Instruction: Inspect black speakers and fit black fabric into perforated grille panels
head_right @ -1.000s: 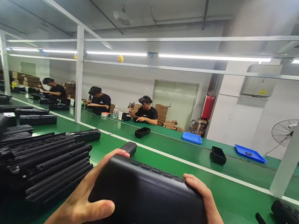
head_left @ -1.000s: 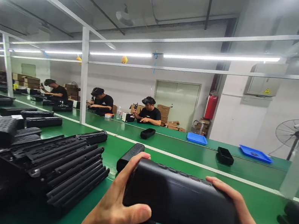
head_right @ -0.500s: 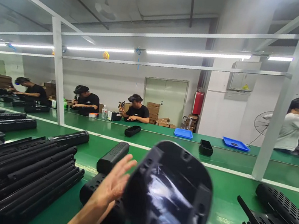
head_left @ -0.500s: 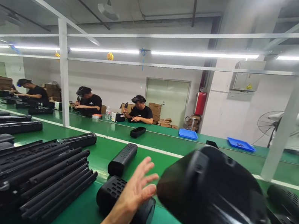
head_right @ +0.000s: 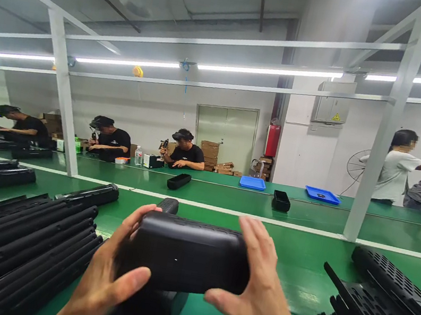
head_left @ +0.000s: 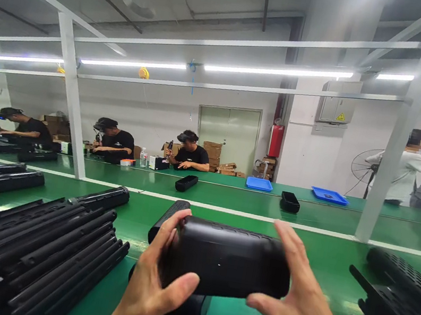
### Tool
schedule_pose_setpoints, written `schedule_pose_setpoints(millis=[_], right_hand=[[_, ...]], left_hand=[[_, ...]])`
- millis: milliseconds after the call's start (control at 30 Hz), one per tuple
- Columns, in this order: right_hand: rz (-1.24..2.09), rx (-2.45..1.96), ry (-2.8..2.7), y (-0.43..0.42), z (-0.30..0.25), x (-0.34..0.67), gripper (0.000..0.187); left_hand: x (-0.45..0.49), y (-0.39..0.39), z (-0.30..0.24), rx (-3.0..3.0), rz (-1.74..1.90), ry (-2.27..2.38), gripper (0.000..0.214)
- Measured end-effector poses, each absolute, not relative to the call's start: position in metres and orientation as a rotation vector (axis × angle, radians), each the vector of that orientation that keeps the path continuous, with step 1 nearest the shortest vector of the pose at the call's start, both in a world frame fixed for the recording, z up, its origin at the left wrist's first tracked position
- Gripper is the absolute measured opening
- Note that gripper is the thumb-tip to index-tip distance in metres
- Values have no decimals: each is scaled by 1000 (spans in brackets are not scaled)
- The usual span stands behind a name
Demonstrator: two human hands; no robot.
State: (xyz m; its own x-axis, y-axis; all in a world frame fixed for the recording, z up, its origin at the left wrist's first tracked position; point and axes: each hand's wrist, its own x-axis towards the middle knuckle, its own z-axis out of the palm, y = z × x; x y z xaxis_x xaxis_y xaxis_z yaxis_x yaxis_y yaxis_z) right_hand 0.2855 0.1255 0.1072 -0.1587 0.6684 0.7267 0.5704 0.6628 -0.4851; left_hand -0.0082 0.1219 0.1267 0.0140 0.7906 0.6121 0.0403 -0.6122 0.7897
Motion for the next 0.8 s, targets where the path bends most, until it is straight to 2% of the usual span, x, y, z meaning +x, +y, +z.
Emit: schedule_pose_setpoints(millis=[133, 300, 433, 533, 633, 733, 800], right_hand=[[482, -976, -1654, 123, 111, 298, 115], [370, -954, -1620, 122, 107, 293, 85], [344, -881, -1605, 125, 102, 289, 69], [356, -865, -1565, 125, 103, 284, 65], [458, -980, -1529, 120, 110, 280, 73], [608, -1054, -1558, 115, 116, 280, 101], [640, -1042, -1577, 115, 115, 281, 107]], left_hand=[[-17, 124, 133, 1581, 1692, 780, 101], [-21, 128, 129, 1547, 1525, 670, 119], [-20, 127, 128, 1539, 1539, 668, 109], [-20, 129, 125, 1539, 1586, 748, 104], [-19, 133, 123, 1517, 1609, 773, 99], [-19, 137, 126, 1482, 1567, 740, 96], [-19, 137, 128, 1472, 1534, 737, 96]])
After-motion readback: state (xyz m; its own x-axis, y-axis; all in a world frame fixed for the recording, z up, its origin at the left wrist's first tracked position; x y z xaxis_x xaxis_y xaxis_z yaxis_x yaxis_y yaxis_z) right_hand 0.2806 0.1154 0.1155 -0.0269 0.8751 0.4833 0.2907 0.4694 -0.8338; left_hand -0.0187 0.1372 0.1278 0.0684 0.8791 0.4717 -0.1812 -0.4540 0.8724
